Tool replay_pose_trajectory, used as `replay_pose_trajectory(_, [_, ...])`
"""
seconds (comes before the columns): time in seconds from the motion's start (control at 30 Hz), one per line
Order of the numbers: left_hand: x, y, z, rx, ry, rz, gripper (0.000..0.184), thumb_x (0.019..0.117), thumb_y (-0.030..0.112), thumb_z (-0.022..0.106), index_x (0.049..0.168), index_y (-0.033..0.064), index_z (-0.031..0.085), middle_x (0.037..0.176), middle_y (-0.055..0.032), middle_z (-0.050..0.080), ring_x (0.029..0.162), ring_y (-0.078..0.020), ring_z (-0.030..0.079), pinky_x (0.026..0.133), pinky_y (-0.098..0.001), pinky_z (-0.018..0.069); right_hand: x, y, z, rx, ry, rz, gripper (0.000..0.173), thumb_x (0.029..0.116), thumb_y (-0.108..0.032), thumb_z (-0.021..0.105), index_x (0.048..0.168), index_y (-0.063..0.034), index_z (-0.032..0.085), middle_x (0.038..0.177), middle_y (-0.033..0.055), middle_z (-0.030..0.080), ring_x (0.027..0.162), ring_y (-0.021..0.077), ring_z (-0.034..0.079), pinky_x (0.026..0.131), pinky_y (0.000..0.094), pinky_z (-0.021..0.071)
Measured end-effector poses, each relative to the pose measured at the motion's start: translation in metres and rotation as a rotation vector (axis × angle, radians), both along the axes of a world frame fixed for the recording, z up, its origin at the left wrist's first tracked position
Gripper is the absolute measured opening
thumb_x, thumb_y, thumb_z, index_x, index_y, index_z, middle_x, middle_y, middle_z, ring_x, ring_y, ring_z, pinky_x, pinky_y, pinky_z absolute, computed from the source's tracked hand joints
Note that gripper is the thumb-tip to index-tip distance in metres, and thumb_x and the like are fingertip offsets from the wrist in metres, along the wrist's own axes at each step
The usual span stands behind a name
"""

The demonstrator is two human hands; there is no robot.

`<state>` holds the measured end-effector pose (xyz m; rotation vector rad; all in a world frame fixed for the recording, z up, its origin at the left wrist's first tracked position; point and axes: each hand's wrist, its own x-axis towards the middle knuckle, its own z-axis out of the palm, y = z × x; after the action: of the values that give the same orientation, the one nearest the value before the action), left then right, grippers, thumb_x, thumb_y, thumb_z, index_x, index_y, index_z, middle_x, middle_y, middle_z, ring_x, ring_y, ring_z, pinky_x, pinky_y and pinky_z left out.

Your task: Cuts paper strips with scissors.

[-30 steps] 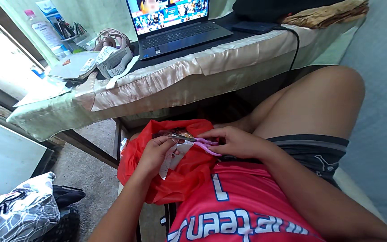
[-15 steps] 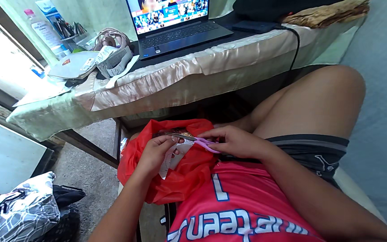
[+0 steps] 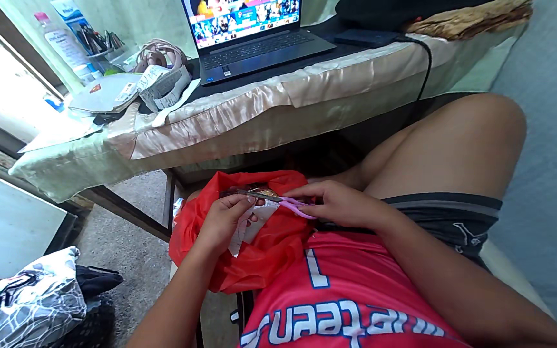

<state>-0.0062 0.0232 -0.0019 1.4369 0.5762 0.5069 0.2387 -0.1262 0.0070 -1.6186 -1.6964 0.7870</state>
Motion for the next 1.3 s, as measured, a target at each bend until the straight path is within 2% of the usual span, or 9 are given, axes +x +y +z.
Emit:
replay_pose_trajectory(0.13, [-0.0003,0.0001,0.0,-0.005,-0.007,-0.008,0.025,0.1062,0.016,0.055,0.106,-0.0014,0.073,0.107,-0.0133,0.075,0.077,-0.0161,0.069,0.07,-0.0293,0.0581,0.0013,-0.0003,-0.0002,0.002,0.018,0.026,0.034,0.0993,-0.028,0.066,0.132,-0.0222,0.069,0.113,-0.0039,0.073,0.1,0.0027,0.067,0.091,0.0265,0.0557])
replay_pose_trajectory(0.27, [-0.0002,-0.0002,-0.0009,-0.008,-0.002,0.007,0.023,0.1052,0.012,0.055,0.106,-0.0016,0.073,0.104,-0.0135,0.074,0.076,-0.0163,0.068,0.069,-0.0297,0.058,0.0,-0.0014,0.0009,-0.01,0.058,0.048,0.04,0.0963,-0.031,0.07,0.135,-0.0211,0.067,0.12,-0.0036,0.071,0.106,0.0027,0.066,0.094,0.0265,0.0558])
replay_pose_trajectory(0.4, [-0.0005,-0.0008,0.0006,0.015,0.019,-0.01,0.022,0.1053,0.013,0.056,0.11,-0.0011,0.073,0.105,-0.0121,0.075,0.077,-0.0153,0.069,0.071,-0.0288,0.0587,-0.001,-0.0014,0.0025,0.011,0.003,0.039,0.041,0.0964,-0.032,0.069,0.136,-0.0212,0.067,0.121,-0.0039,0.07,0.109,0.0021,0.064,0.097,0.0264,0.0531])
replay_pose_trajectory(0.57, [-0.0003,-0.0013,0.0022,0.028,0.021,-0.015,0.023,0.1059,0.014,0.056,0.106,-0.001,0.073,0.105,-0.0114,0.075,0.077,-0.015,0.069,0.071,-0.0287,0.0585,-0.0002,-0.0018,0.0029,0.005,-0.053,0.019,0.037,0.0988,-0.033,0.066,0.135,-0.0249,0.068,0.119,-0.0042,0.07,0.106,0.0031,0.064,0.095,0.0287,0.0527])
replay_pose_trajectory(0.77, [-0.0007,-0.0012,0.0021,0.026,0.029,-0.028,0.024,0.106,0.015,0.056,0.106,-0.0013,0.073,0.108,-0.0113,0.075,0.078,-0.0148,0.07,0.072,-0.028,0.0583,0.0024,-0.0002,0.0002,-0.011,-0.045,-0.017,0.031,0.1012,-0.026,0.064,0.131,-0.023,0.07,0.111,-0.0044,0.073,0.098,0.0031,0.067,0.09,0.0278,0.0553])
replay_pose_trajectory(1.03, [0.0,-0.0013,-0.001,0.044,0.029,-0.012,0.023,0.1057,0.013,0.056,0.111,-0.0013,0.073,0.104,-0.0115,0.075,0.075,-0.0146,0.069,0.07,-0.0277,0.0581,0.0001,-0.0022,0.0,-0.007,0.025,0.051,0.042,0.0954,-0.031,0.071,0.137,-0.0217,0.066,0.12,-0.0026,0.071,0.107,0.0029,0.065,0.096,0.0276,0.0546])
replay_pose_trajectory(1.3, [0.0004,-0.0014,-0.0007,0.076,0.034,-0.016,0.024,0.1062,0.014,0.056,0.106,-0.0015,0.073,0.105,-0.0113,0.075,0.075,-0.0145,0.069,0.07,-0.0278,0.0584,0.0003,-0.0017,-0.0004,-0.015,-0.028,0.018,0.037,0.0993,-0.031,0.066,0.135,-0.0246,0.068,0.119,-0.0034,0.071,0.105,0.004,0.066,0.095,0.0294,0.0547])
